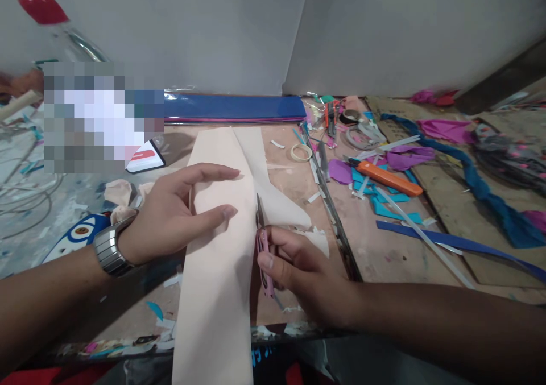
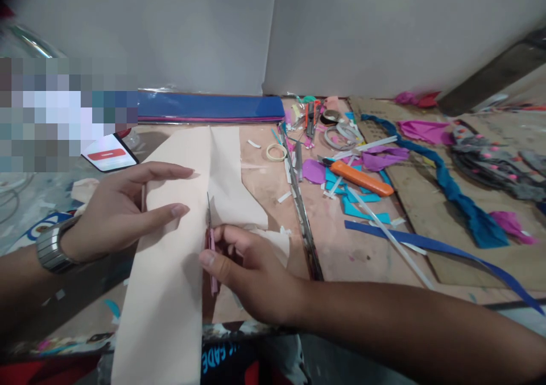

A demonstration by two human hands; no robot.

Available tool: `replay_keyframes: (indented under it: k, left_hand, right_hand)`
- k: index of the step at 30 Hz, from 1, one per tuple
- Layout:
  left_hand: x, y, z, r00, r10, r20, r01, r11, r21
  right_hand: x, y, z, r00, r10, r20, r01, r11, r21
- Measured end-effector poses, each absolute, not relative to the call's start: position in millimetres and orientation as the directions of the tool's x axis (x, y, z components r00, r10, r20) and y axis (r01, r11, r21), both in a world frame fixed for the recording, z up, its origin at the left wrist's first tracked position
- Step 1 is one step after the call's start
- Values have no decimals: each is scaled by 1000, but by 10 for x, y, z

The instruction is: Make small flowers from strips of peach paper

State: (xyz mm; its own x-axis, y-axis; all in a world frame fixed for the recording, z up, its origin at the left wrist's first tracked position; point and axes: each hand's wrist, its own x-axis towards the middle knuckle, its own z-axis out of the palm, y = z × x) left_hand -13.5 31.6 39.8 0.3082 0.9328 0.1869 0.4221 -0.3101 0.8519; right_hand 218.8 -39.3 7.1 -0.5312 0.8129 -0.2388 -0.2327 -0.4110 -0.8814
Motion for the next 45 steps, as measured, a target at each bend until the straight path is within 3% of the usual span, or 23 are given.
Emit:
replay_keyframes:
  k: [5,8,11,18,26,37,45]
  left_hand:
    - [-140,337,388,328,932,153,410,-286,866]
    - [-145,335,368,357,917,176,379,-315,870]
    - [-147,321,350,351,928,125,327,-247,912]
    - [-113,301,376,307,951,40,226,-114,967]
    - [-175,285,340,334,941,54,340,-174,924]
    - [-102,285,392,276,960,52,220,-115,969]
    - [-144,281,326,356,919,169,263,-272,926]
  right_hand:
    - [2194,-353,78,-481,830,-283,-147,-395,-907]
    - [2193,-330,110,-488,831,-269,-190,-401,-896]
    - [2186,-331,121,-480,837,-264,-251,-419,-873]
    - [2206,-356,97,-492,834,-247,-153,-363,-919]
    - [2183,-325,97,-451,856,-254,-158,-357,-921]
    - [2217,-342,132,-482,846,-227,-159,-339,-927]
    - [2214,-328,146,-442,885,-147,-193,-254,-948]
